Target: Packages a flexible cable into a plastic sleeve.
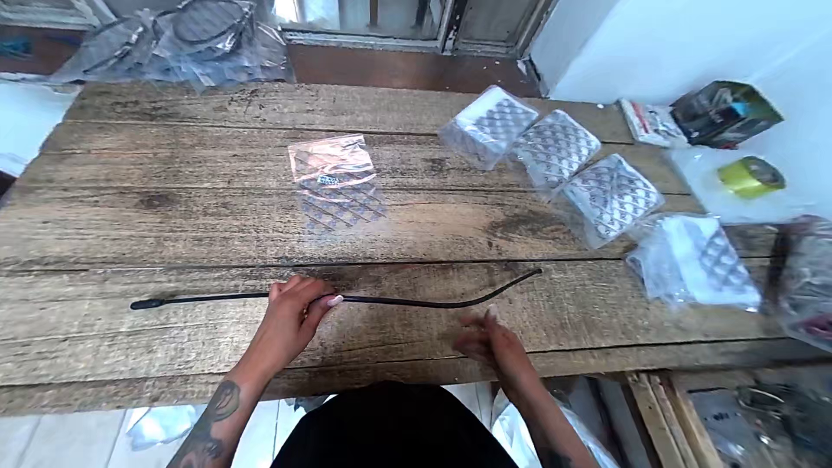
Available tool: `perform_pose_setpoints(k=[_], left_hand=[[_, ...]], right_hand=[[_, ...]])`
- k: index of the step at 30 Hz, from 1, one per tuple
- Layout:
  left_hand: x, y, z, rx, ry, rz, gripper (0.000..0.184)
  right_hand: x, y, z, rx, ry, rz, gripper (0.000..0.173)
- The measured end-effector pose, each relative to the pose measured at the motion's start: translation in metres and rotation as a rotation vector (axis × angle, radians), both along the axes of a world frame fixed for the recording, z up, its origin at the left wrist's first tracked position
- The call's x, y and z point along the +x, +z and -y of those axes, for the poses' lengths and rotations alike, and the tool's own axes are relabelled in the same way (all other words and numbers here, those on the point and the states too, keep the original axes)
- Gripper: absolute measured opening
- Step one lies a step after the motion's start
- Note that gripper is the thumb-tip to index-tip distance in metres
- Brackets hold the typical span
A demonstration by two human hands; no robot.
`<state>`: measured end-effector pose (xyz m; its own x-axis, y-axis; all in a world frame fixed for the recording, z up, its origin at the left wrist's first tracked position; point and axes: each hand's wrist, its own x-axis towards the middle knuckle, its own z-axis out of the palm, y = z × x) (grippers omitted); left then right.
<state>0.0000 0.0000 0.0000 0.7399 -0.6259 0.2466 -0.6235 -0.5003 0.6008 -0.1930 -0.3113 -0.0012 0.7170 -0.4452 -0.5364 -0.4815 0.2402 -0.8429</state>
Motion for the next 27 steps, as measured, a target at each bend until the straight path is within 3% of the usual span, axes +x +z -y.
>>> perform_pose_setpoints(k=[4,6,9,12,15,27], left_hand=[[-0.007,0.001,0.000,0.035,-0.024,0.052,0.045],[-0.005,-0.004,-0.002,0.106,-0.036,0.124,0.050],[0.001,-0.015,-0.014,0.219,-0.025,0.224,0.055],[0.008,-0.019,-0.026,0.263,0.004,0.244,0.059],[0.006,-0.023,-0.014,0.266,0.011,0.243,0.058],[-0.005,-0.046,-0.029,0.335,0.056,0.338,0.051]], right_hand=[[0.037,0.012,0.033,0.391,-0.567,0.177,0.045],[0.042,0.010,0.052,0.389,-0.711,0.216,0.037],[0.033,0.014,0.066,0.133,-0.687,0.292,0.036],[0.024,0.026,0.070,0.025,-0.564,0.389,0.032],[0.029,0.032,0.057,0.057,-0.501,0.422,0.028],[0.038,0.016,0.065,0.041,-0.784,0.351,0.029]])
